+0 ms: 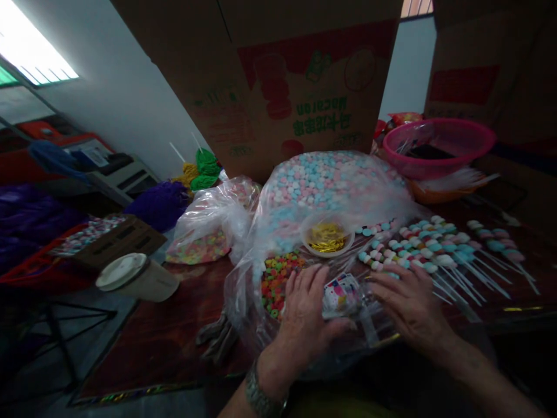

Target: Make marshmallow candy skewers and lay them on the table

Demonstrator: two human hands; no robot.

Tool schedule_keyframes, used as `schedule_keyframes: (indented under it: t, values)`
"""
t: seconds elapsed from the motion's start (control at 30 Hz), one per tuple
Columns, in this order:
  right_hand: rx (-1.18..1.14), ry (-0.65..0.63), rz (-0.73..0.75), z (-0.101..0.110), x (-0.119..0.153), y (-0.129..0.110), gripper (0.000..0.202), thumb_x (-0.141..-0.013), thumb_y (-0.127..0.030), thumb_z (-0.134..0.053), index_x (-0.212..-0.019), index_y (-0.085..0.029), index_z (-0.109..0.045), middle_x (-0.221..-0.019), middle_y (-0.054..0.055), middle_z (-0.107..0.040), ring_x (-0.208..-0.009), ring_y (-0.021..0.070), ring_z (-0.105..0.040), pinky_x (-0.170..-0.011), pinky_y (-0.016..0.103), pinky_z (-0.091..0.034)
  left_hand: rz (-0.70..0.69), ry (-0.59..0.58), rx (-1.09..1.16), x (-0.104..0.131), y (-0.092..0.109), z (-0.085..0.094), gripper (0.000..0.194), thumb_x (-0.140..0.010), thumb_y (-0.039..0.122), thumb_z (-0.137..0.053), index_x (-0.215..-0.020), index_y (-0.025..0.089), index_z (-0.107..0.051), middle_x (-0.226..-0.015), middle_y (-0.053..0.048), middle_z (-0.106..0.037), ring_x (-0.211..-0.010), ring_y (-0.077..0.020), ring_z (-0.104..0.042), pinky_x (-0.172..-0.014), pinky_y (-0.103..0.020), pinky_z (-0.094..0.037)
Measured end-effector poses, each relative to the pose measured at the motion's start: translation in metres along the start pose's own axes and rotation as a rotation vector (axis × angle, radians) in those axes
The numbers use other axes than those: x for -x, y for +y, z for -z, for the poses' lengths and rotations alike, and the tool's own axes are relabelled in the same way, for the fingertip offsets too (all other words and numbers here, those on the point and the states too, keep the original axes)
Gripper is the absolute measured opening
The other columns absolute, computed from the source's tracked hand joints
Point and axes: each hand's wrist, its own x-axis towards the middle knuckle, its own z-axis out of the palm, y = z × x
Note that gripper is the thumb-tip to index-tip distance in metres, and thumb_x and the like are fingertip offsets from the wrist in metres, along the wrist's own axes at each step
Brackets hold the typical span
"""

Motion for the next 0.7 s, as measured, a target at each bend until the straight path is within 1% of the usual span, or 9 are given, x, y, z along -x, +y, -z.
schedule_keyframes:
  t: [0.07,0.17,0.27,0.37,0.4,0.5,0.57,0.63,0.7]
  values:
    - [-0.222,-0.035,-0.007,0.012,0.004,-0.02,0.02,-0.089,-0.015,-0.043,-0.095,-0.023,-0.06,-0.091,0.004,-0.065,-0.096,0.021,-0.053,-0.098,0.047,-0.025,-0.099,-0.064,0.168,-0.006,0.016,0.004,0.058,-0.068,0.041,-0.07,-0.118,0.02,-0.051,-0.121,-0.011,-0.055,-0.114,-0.0291,-0.047,-0.105,-0.05,-0.022]
    - [-0.472,-0.041,-0.184,0.016,0.004,-0.041,0.018,-0.091,-0.017,-0.04,-0.082,-0.02,-0.055,-0.076,0.001,-0.06,-0.077,0.0161,-0.054,-0.083,0.035,-0.038,0.006,-0.125,0.408,-0.01,0.027,-0.002,0.01,-0.077,0.023,-0.054,-0.084,0.019,-0.06,-0.084,-0.004,-0.063,-0.083,-0.0193,-0.057,-0.086,-0.035,-0.041]
    - [-0.638,-0.145,-0.312,0.013,0.003,-0.044,0.013,-0.088,-0.015,-0.047,-0.08,-0.02,-0.056,-0.077,0.001,-0.058,-0.078,0.0148,-0.053,-0.073,0.028,-0.04,0.102,-0.253,0.599,-0.013,0.019,-0.008,0.01,-0.075,0.022,-0.052,-0.069,0.017,-0.057,-0.066,0.0,-0.059,-0.065,-0.0146,-0.052,-0.062,-0.023,-0.042]
    - [-0.712,-0.189,-0.398,0.009,0.0,-0.04,0.011,-0.081,-0.009,-0.054,-0.078,-0.019,-0.057,-0.078,-0.001,-0.057,-0.077,0.0129,-0.054,-0.069,0.022,-0.04,0.093,-0.426,0.63,-0.016,0.008,-0.002,0.012,-0.075,0.026,-0.055,-0.072,0.019,-0.064,-0.067,0.001,-0.062,-0.065,-0.0156,-0.055,-0.06,-0.021,-0.043]
    - [-0.715,-0.182,-0.424,0.009,-0.001,-0.039,0.011,-0.079,-0.008,-0.054,-0.077,-0.018,-0.057,-0.077,-0.001,-0.057,-0.076,0.0125,-0.054,-0.068,0.022,-0.04,0.094,-0.416,0.606,-0.016,0.006,0.001,0.013,-0.074,0.028,-0.058,-0.079,0.02,-0.067,-0.075,-0.001,-0.066,-0.072,-0.018,-0.058,-0.065,-0.023,-0.045]
    - [-0.734,-0.187,-0.409,0.011,-0.003,-0.038,0.009,-0.081,-0.01,-0.054,-0.078,-0.019,-0.056,-0.081,0.0,-0.058,-0.08,0.0126,-0.053,-0.072,0.021,-0.039,0.091,-0.264,0.586,-0.014,0.006,-0.001,0.044,-0.063,0.03,-0.073,-0.106,0.024,-0.064,-0.106,-0.006,-0.065,-0.098,-0.0254,-0.057,-0.086,-0.03,-0.044]
    - [-0.722,-0.206,-0.357,0.012,-0.003,-0.036,0.006,-0.083,-0.014,-0.053,-0.08,-0.019,-0.055,-0.085,0.001,-0.058,-0.082,0.0131,-0.053,-0.074,0.022,-0.039,0.112,-0.27,0.656,-0.011,0.009,-0.01,0.034,-0.065,0.032,-0.071,-0.097,0.021,-0.064,-0.094,-0.005,-0.067,-0.087,-0.0225,-0.059,-0.078,-0.028,-0.047]
    - [-0.659,-0.213,-0.337,0.012,0.001,-0.034,0.006,-0.085,-0.018,-0.052,-0.079,-0.018,-0.053,-0.086,0.002,-0.057,-0.083,0.0138,-0.052,-0.074,0.022,-0.039,0.167,-0.359,0.762,-0.009,0.01,-0.021,0.02,-0.074,0.036,-0.063,-0.079,0.018,-0.061,-0.072,-0.001,-0.063,-0.068,-0.0164,-0.057,-0.063,-0.024,-0.047]
    - [-0.577,-0.198,-0.341,0.008,0.005,-0.034,0.013,-0.087,-0.022,-0.05,-0.075,-0.018,-0.05,-0.082,0.002,-0.057,-0.08,0.0141,-0.052,-0.071,0.022,-0.039,0.223,-0.396,0.807,-0.008,0.011,-0.029,0.023,-0.078,0.039,-0.059,-0.071,0.016,-0.057,-0.064,0.001,-0.057,-0.06,-0.0134,-0.053,-0.056,-0.021,-0.045]
